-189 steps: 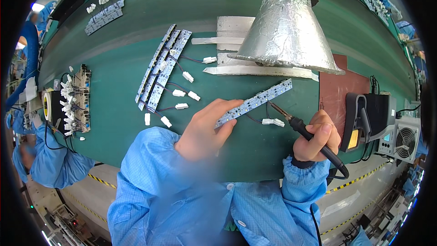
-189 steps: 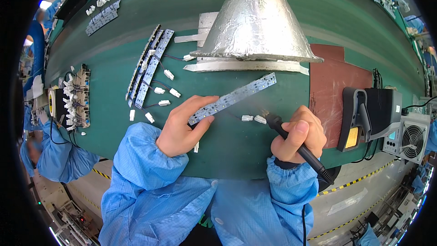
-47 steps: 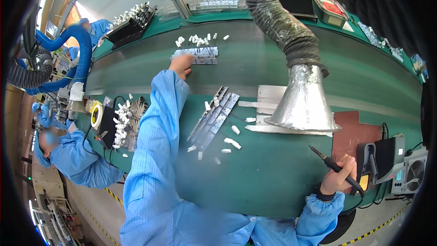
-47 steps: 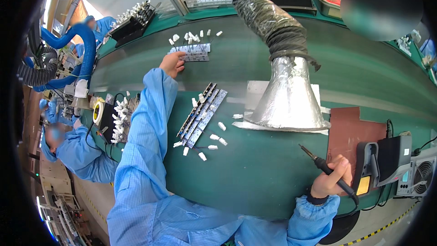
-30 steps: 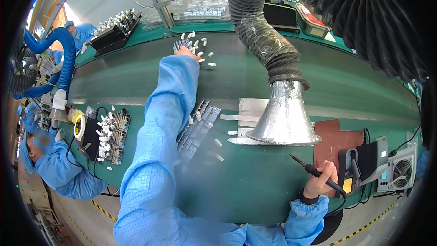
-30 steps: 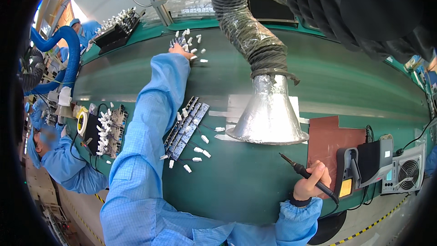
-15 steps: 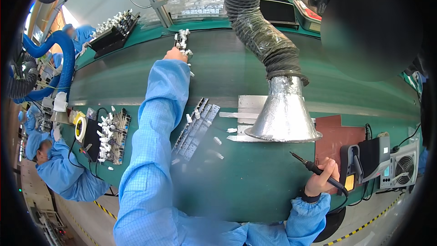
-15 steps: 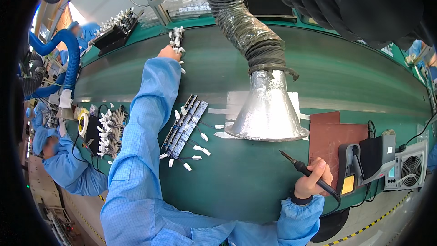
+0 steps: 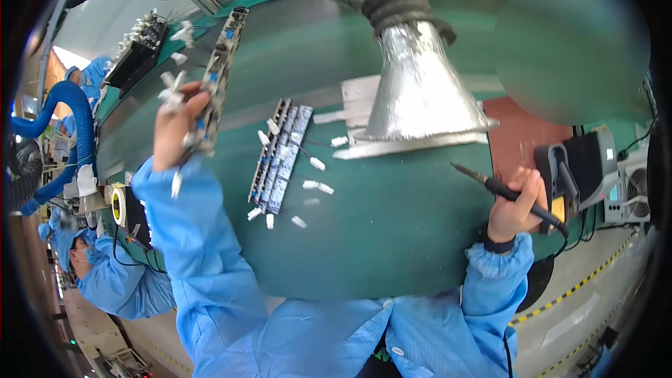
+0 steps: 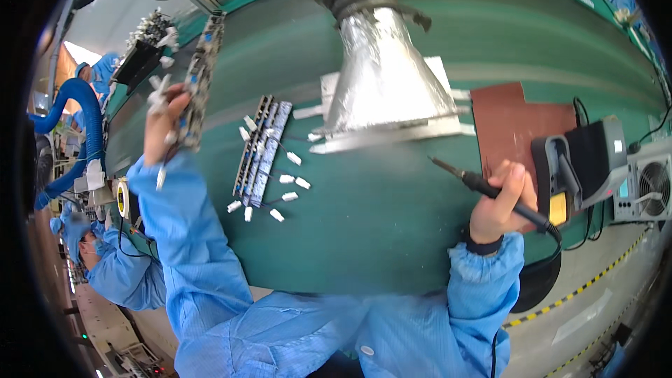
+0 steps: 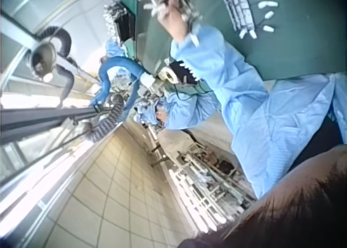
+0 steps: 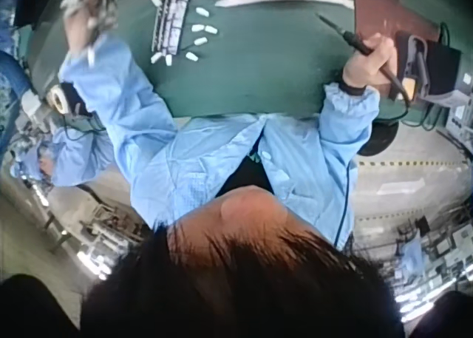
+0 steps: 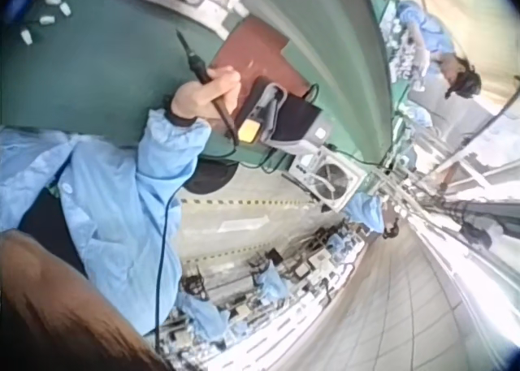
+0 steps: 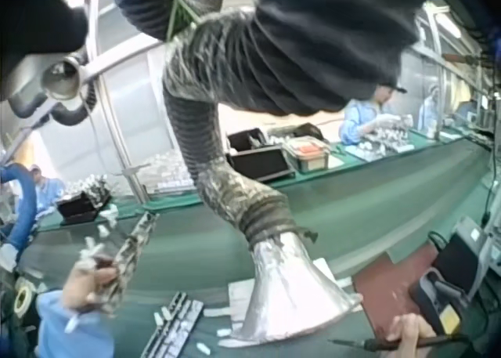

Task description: Soldering small electronic components onto LED strips at a manual assembly station.

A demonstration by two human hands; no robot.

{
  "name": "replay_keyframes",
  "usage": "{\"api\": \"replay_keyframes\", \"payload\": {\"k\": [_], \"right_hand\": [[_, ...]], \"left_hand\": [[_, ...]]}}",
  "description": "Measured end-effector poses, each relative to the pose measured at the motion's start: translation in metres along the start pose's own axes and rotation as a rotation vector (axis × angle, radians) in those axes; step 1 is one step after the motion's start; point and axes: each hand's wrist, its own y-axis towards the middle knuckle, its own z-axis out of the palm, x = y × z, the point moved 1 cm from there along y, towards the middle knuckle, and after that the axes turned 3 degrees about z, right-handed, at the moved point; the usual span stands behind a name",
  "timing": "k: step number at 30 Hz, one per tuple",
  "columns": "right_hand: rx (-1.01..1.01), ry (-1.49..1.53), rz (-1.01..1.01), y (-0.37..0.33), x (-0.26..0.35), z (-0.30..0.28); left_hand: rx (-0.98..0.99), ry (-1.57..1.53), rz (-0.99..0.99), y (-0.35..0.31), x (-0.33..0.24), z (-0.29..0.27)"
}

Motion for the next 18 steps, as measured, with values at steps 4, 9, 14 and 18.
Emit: {"api": "replay_keyframes", "payload": {"k": [4,9,14,18], "right_hand": [[-0.005,0.034,-0.028,0.003,0.005,0.009],[-0.009,0.085,-0.010,0.001,0.002,0.010],[-0.026,0.118,-0.003,0.003,0.007,0.003],[-0.032,0.132,-0.010,0.004,0.004,0.007]], "left_hand": [[0.361,0.027,0.031,-0.094,-0.035,0.002],[0.737,0.019,0.170,-0.156,-0.016,0.064],[0.762,0.321,0.503,-0.185,-0.001,0.157],[0.883,0.855,0.872,-0.202,0.006,0.189]]}}
